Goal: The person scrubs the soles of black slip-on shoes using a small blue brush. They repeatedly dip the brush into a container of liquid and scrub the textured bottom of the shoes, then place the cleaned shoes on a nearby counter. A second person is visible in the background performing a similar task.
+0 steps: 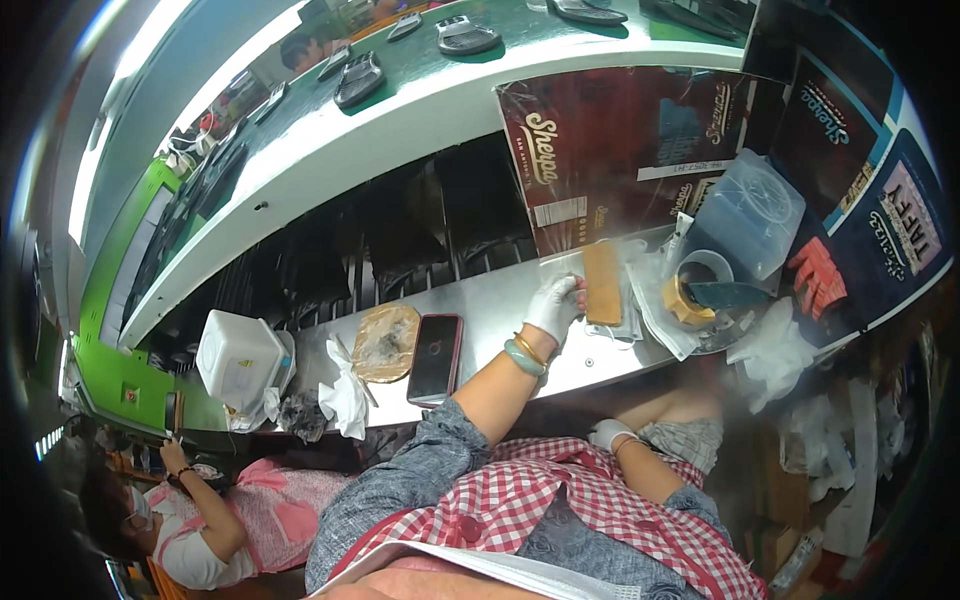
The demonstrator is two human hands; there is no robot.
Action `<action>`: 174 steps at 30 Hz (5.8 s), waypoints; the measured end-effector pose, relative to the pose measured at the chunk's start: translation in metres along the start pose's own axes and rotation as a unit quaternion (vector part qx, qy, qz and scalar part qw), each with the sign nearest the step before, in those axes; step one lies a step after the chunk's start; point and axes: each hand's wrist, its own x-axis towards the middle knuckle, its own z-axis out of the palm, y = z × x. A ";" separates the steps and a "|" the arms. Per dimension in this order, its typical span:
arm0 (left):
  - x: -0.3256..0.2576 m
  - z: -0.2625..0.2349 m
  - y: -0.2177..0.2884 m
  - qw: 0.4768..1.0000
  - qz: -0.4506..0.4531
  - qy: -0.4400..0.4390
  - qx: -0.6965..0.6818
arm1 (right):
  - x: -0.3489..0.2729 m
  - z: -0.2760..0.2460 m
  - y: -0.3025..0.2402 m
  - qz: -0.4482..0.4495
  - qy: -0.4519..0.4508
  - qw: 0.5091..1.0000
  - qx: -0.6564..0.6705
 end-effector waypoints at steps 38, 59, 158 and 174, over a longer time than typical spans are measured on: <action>-0.002 0.004 0.002 1.000 -0.012 -0.008 -0.024 | -0.003 -0.006 -0.004 -0.003 0.003 1.000 -0.009; -0.003 0.003 0.000 0.999 -0.006 -0.002 -0.040 | -0.003 -0.006 -0.004 -0.008 0.005 1.000 -0.008; -0.013 0.017 0.009 1.000 -0.017 0.005 0.000 | 0.002 0.001 0.003 0.015 0.012 1.000 0.022; -0.008 0.013 0.004 1.000 -0.011 -0.004 0.001 | 0.003 0.001 0.001 0.022 0.016 1.000 0.005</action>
